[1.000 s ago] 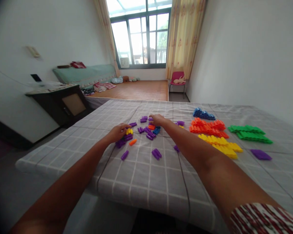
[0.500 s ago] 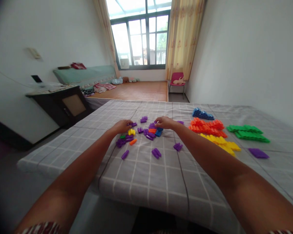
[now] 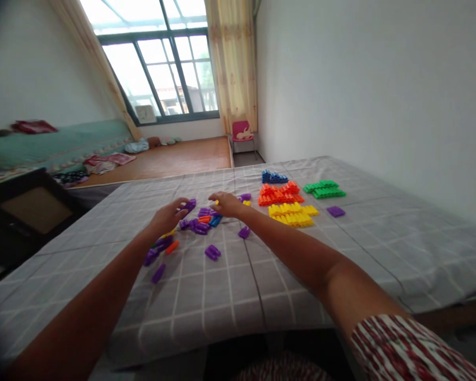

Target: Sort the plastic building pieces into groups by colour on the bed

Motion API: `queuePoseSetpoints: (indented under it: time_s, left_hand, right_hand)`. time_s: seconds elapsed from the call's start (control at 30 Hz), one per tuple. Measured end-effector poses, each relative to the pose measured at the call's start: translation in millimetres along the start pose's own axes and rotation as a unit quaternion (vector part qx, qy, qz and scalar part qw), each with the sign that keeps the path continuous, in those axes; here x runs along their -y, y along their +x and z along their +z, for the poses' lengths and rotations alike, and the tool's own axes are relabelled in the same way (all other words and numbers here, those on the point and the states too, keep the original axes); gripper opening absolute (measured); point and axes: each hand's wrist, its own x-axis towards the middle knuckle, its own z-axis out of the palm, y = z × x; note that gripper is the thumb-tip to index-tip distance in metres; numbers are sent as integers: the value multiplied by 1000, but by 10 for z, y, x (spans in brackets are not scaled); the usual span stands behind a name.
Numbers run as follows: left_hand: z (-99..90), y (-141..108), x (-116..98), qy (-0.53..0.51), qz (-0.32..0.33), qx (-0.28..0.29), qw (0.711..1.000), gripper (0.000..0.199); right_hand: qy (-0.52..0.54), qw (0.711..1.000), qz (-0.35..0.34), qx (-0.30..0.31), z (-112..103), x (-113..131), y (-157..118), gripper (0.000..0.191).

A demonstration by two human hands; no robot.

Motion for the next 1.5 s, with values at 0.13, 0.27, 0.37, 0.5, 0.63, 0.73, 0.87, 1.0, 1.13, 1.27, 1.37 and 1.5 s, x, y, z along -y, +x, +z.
queuePoseSetpoints:
  time_s: [0.13, 0.27, 0.37, 0.5, 0.63, 0.73, 0.87, 1.0, 1.13, 1.27, 1.37, 1.5]
  left_hand:
    - [163, 8, -470, -205, 68, 28, 976, 41]
    - [332, 15, -834, -358, 43, 25, 932, 39]
    - [423, 2, -1005, -433, 17, 21, 901, 40]
    - [516, -26, -1154, -491, -10, 29, 871, 44]
    - [580, -77, -1224, -485, -11, 54, 873, 42]
    - [593, -131, -1213, -487, -39, 71, 870, 44]
    - [537, -185, -1142, -482, -67, 46, 872, 50]
    - [414, -221, -1037, -457, -63, 32, 887, 58]
    - [345, -198, -989, -446, -47, 55, 892, 66]
    - [424, -45, -1307, -431, -7, 96, 897, 55]
    - [600, 132, -1856, -410, 49, 147, 899, 38]
    - [956, 372, -2728, -350, 162, 190, 903, 27]
  right_hand:
    - [113, 992, -26, -48, -39, 110, -86, 30]
    - [245, 968, -22, -54, -151, -11, -244, 21]
    - [404, 914, 20, -43, -262, -190, -390, 27]
    - [491, 868, 44, -48, -363, -390, -551, 35]
    - [481, 871, 81, -61, -374, -475, -617, 27]
    - [467, 865, 123, -138, -404, -505, -606, 19]
    - [418, 889, 136, -129, -634, -567, -663, 19]
    - [317, 935, 130, -90, -1186, -838, -996, 21]
    - [233, 947, 207, -74, -1927, -1431, -1674, 25]
    - [166, 932, 316, -54, -2343, -2075, -2383, 32]
    - [120, 926, 357, -22, -2289, -2411, -2652, 35]
    - [72, 938, 338, -33, -2033, -2629, -2720, 38]
